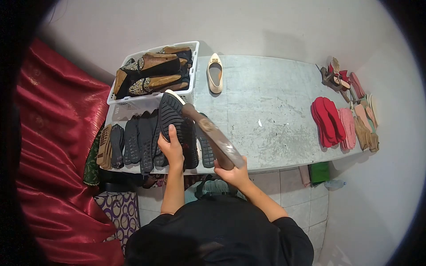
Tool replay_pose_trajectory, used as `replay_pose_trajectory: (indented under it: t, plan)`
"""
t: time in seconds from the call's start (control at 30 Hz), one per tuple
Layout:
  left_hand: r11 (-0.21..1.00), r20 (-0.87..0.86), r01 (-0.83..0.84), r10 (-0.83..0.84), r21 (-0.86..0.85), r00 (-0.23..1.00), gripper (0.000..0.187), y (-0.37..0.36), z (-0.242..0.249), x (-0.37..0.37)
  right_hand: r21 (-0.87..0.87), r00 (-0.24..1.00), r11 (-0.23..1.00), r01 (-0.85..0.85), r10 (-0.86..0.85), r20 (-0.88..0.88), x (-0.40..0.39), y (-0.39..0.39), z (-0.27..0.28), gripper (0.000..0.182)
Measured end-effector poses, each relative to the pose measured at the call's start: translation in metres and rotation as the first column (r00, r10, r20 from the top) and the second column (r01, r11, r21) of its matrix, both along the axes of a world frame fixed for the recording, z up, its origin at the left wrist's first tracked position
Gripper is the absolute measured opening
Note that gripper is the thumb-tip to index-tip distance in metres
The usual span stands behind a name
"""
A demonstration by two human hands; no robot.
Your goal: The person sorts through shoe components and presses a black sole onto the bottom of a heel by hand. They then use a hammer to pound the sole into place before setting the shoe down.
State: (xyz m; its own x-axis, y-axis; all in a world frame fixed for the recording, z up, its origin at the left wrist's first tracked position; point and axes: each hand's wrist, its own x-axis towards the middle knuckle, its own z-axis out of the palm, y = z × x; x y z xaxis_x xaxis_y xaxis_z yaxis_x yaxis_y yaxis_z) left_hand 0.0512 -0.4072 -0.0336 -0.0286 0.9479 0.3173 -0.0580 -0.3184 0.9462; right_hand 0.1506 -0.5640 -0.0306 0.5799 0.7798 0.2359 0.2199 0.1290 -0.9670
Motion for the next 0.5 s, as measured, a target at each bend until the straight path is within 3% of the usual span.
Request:
replay_pose_trajectory:
  t: [0.07,0.2,0.27,0.3,0.33,0.4,0.43,0.5]
  plan:
    - [1.0,-0.058,-0.011,0.012,0.019,0.998,0.035,-0.001,0.004,-0.001,-0.054,0.999,0.998,0.021,-0.019,0.037,0.0,-0.001,-0.008,0.028]
    - [0.999,-0.115,-0.004,0.009,0.037,0.993,0.035,0.001,0.007,0.003,-0.135,0.992,0.99,-0.027,0.043,0.119,0.01,0.007,0.013,0.017]
    - [1.0,0.007,-0.004,0.005,-0.015,1.0,0.034,0.001,0.007,0.005,-0.015,0.998,0.999,-0.041,0.04,-0.056,0.005,0.008,-0.002,0.02]
    - [1.0,0.005,-0.007,0.008,-0.02,1.0,0.034,0.0,0.009,0.005,-0.044,0.981,0.998,-0.043,0.034,-0.19,0.0,0.008,-0.002,0.021]
    - [1.0,-0.027,0.008,-0.007,0.014,1.0,0.034,-0.002,0.012,0.005,-0.047,0.981,0.998,-0.048,0.039,-0.191,0.004,0.009,0.001,0.021]
    - [0.998,-0.058,0.023,-0.02,0.051,0.998,0.033,0.0,0.014,0.007,-0.135,0.972,0.989,-0.068,0.096,0.214,0.016,0.014,0.016,0.027]
    - [1.0,-0.033,0.009,-0.008,0.014,0.999,0.033,0.001,0.012,0.009,-0.158,0.989,0.984,-0.082,0.1,0.109,0.015,0.014,0.026,0.026]
    - [1.0,-0.058,0.004,-0.006,-0.03,0.998,0.034,0.0,0.014,0.009,-0.072,0.99,0.992,-0.099,0.105,0.092,0.011,0.015,0.03,0.025]
